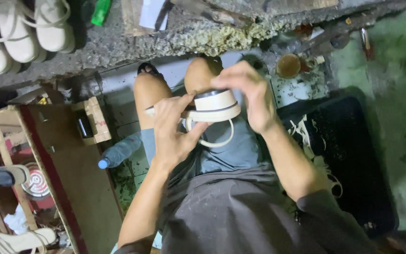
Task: Assembling straps onto a sandal sole using a hand tool to pull them through pre-made holes.
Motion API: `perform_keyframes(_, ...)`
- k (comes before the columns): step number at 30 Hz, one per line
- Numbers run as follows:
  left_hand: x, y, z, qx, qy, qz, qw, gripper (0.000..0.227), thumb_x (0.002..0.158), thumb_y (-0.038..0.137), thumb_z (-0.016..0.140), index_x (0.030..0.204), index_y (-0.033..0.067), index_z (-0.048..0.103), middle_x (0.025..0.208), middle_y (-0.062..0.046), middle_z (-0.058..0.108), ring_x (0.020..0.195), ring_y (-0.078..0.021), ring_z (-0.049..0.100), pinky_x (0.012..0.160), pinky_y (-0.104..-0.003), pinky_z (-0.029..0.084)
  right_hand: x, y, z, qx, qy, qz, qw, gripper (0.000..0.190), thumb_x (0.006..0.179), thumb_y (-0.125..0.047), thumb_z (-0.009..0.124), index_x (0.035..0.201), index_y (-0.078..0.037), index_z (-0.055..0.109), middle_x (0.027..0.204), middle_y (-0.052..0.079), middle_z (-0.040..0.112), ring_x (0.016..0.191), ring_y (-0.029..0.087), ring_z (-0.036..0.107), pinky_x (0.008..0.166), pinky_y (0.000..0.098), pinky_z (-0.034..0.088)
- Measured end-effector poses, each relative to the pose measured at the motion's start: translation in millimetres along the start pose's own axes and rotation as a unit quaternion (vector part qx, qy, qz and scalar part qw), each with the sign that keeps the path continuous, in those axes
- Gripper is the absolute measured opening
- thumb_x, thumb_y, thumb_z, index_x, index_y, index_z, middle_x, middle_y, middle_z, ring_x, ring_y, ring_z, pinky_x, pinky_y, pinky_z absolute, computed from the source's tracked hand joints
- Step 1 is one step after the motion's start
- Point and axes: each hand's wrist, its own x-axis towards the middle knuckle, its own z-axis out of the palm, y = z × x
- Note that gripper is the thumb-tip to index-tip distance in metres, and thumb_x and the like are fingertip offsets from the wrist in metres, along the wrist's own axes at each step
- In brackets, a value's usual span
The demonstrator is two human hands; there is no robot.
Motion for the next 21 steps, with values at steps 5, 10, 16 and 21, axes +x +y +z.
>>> perform_keyframes(5,-12,5,-26,-0.078,0.028,-0.041,0.996,0.052,0.078,0.006,0.088,0.123,-0.0010,0.065,0.118,-0.018,0.071,0.113,-0.0373,0.068,0.099,-0.045,0.051,22,-63,18,-0.061,-0.139,-0.178,0.972,0.065,0.080,-0.052,0.078,0.122,-0.003,0.070,0.130,0.022,0.060,0.116,0.044,0.059,0.103,0.0525,0.046)
perform_keyframes(10,-27,12,-50,-0.056,0.031,-0.063,0.996,0.052,0.077,0.014,0.089,0.121,-0.0024,0.066,0.110,-0.018,0.073,0.100,-0.0379,0.073,0.088,-0.047,0.057,22,-53,59,-0.064,-0.133,-0.267,0.953,0.036,0.090,-0.034,0.075,0.109,-0.003,0.074,0.117,0.025,0.063,0.100,0.042,0.066,0.087,0.0513,0.054)
perform_keyframes(16,-49,-4,-66,-0.047,0.052,-0.077,0.995,0.058,0.074,0.009,0.090,0.126,0.0010,0.066,0.106,-0.015,0.075,0.099,-0.0342,0.074,0.082,-0.045,0.060,31,-56,78,-0.038,-0.185,-0.265,0.946,0.033,0.090,-0.034,0.076,0.113,-0.010,0.074,0.119,0.021,0.062,0.100,0.038,0.066,0.087,0.0468,0.054)
perform_keyframes(21,-55,-7,-74,-0.068,0.045,-0.086,0.993,0.053,0.084,0.010,0.083,0.132,0.0019,0.063,0.109,-0.019,0.074,0.106,-0.0348,0.070,0.081,-0.043,0.059,26,-43,99,-0.057,-0.143,-0.311,0.938,0.025,0.099,-0.031,0.064,0.107,-0.011,0.077,0.113,0.021,0.063,0.089,0.039,0.066,0.079,0.0446,0.056)
